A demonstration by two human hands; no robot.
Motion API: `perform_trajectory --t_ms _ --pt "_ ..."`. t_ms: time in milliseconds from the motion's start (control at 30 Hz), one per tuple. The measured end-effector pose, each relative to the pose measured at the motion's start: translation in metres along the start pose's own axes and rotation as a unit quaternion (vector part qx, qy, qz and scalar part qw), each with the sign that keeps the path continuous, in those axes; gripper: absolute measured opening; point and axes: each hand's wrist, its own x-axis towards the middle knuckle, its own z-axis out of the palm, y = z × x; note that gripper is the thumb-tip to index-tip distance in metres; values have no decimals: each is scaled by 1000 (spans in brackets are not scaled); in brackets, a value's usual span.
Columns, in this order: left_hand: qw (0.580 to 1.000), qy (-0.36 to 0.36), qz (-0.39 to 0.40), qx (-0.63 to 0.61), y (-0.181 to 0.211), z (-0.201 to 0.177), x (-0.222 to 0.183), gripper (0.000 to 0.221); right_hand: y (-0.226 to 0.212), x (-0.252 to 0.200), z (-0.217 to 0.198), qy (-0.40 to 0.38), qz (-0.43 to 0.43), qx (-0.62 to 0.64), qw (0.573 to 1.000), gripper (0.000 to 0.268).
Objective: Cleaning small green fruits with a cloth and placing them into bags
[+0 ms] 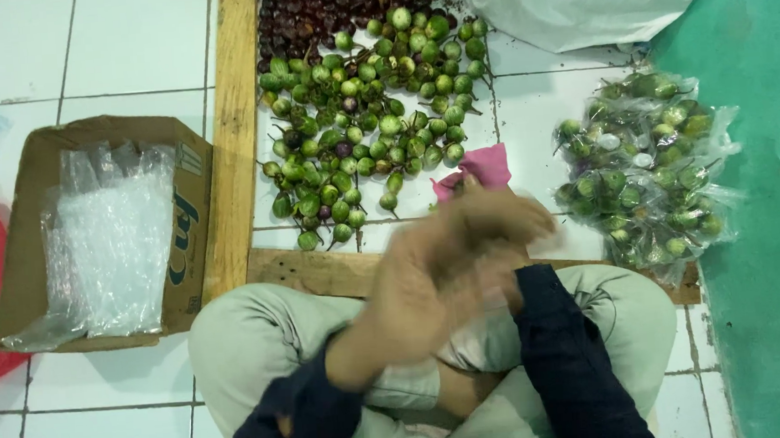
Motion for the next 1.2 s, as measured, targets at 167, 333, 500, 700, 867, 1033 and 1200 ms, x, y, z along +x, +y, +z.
perform_trajectory --t_ms 167,333,500,700,867,1033,1200 --pt "998 44 -29 21 5 6 0 23 15 -7 0 -24 28 -33 999 22" --pt "993 87 -48 69 9 9 -3 20 29 -2 1 -11 -29 -37 999 15" --pt "983 119 -82 116 9 10 -5 16 9 -6 8 -23 -14 -7 1000 10" --pt "972 130 -108 162 11 6 -8 13 2 -13 16 85 -9 171 981 11" --pt "845 248 -172 441 -74 -109 -42 50 -11 -14 16 14 -121 59 991 12" --pt "911 299 -140 249 -139 -139 -59 29 -30 -31 32 -50 -239 -62 968 21" --pt "890 328 -29 315 -126 -119 -52 35 -7 -26 25 -6 -234 -74 969 19"
